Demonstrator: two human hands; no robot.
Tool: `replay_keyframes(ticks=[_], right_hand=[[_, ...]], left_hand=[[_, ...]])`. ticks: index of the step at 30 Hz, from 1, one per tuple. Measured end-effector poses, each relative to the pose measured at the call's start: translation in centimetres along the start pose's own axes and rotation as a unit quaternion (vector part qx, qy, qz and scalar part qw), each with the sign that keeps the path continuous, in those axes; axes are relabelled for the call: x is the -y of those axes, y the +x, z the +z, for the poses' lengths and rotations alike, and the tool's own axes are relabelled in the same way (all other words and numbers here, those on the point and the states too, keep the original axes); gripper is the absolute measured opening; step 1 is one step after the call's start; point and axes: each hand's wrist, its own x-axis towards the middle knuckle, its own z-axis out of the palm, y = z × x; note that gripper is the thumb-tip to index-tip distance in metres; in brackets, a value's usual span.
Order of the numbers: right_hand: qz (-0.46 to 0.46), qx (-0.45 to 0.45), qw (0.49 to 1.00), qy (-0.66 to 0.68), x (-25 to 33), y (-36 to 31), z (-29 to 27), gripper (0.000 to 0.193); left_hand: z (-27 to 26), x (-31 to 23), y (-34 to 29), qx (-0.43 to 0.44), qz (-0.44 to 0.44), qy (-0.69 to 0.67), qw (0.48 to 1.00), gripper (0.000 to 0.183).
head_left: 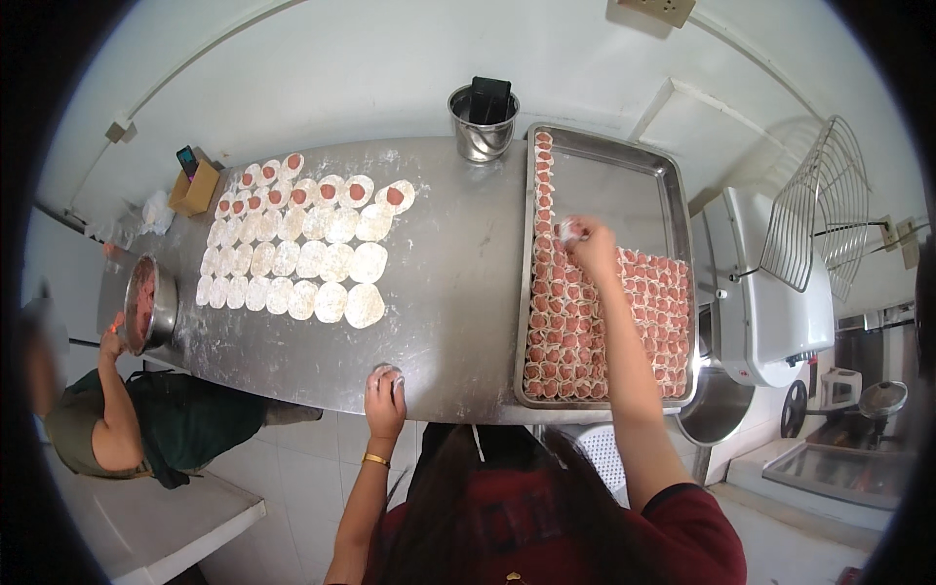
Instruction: The person places a portion of meat filling onto round dough wrappers and folds them into dumplings. The finished dumplings are placed onto a metal tray. Another person is visible in the background also preparing dumplings.
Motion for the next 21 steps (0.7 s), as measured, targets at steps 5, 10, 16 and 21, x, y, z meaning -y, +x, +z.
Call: replay_keyframes(ticks=[5, 10, 16, 21], right_hand=[[-0.012, 0.08, 0.978, -0.192, -4.3, 6.2, -0.5, 0.033], [-0.038, 0.168, 0.967, -0.188, -5.9, 6.5, 0.4, 0.027], [-0.049, 0.216, 0.957, -0.188, -5.1, 6.3, -1.0, 0.029], [-0.077, 0.217, 0.952, -0.202, -4.9, 6.3, -0.5, 0.032]], left_hand=[[0.5, -0.1, -0.7, 0.01, -0.046, 0.022, 0.999, 0.017], [0.3, -0.2, -0.6, 0.008, -0.042, 0.036, 0.998, 0.019], [0.3, -0.1, -0.8, 0.025, -0.056, 0.03, 0.998, 0.021], [0.2, -0.2, -0.6, 0.025, -0.051, 0.032, 0.998, 0.022]])
